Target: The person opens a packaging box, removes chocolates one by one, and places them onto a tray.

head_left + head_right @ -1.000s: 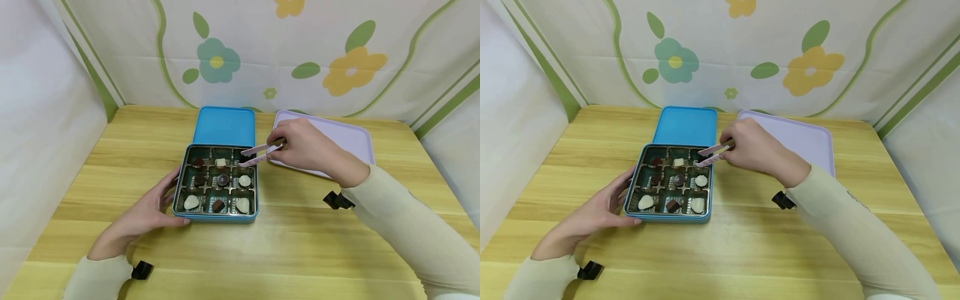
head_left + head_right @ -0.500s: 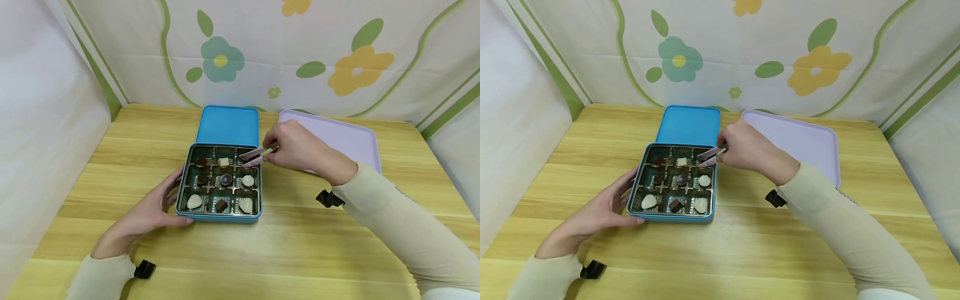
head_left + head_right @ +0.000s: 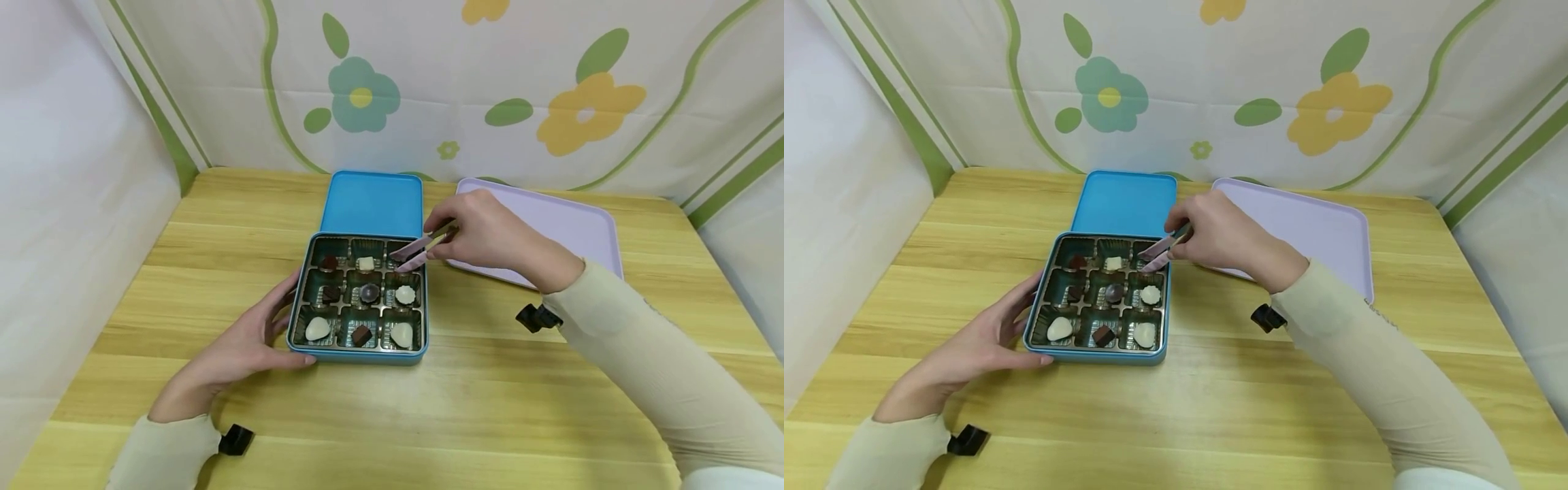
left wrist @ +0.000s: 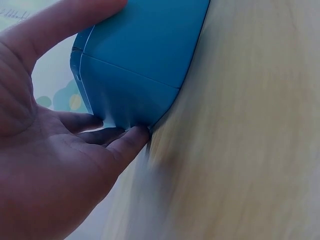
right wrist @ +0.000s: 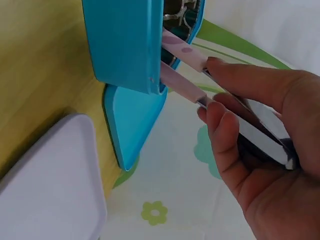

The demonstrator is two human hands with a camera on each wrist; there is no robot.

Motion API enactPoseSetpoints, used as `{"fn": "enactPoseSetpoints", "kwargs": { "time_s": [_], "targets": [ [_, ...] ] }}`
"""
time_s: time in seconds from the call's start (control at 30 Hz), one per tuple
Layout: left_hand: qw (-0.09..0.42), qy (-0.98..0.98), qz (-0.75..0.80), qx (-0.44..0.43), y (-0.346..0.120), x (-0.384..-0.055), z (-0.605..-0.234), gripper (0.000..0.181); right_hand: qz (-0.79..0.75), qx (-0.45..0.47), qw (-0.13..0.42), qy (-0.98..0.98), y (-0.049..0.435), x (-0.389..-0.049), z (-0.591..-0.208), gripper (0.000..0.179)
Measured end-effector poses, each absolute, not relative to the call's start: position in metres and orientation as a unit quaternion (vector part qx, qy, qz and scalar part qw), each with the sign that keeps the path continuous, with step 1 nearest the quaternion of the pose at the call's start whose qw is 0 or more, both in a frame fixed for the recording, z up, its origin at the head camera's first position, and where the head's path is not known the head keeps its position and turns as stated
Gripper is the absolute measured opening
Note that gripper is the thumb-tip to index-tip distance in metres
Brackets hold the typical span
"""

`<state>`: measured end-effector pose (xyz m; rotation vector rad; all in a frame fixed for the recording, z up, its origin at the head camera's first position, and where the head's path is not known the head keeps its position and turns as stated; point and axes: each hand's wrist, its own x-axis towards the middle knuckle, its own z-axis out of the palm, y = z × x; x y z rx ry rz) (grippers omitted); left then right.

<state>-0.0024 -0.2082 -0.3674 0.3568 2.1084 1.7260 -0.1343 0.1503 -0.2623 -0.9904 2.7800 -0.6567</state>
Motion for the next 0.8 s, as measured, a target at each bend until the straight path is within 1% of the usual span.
{"fn": "enactPoseSetpoints", "kwargs": {
  "time_s": [0.23,0.37,0.43,0.6,0.8],
  "targets": [
    [0.196,0.751,0.619,0.123,-0.207,-0.003,-0.369,0.127,-0.196,-0.335,0.075,0.919,0.147,-0.136,-0.243,0.016],
    [0.196,0.749,0.619,0.128,-0.204,-0.003,-0.370,0.127,-0.183,-0.339,0.104,0.917,0.143,-0.138,-0.243,0.007],
    [0.196,0.750,0.618,0.131,-0.201,-0.003,-0.371,0.127,-0.184,-0.337,0.108,0.917,0.145,-0.138,-0.246,0.003],
    [0.198,0.751,0.616,0.132,-0.199,-0.004,-0.370,0.128,-0.207,-0.301,0.096,0.926,0.157,-0.135,-0.252,0.009],
    [0.198,0.751,0.616,0.132,-0.201,-0.003,-0.368,0.128,-0.270,-0.251,0.087,0.925,0.169,-0.129,-0.261,0.015]
  ]
}}
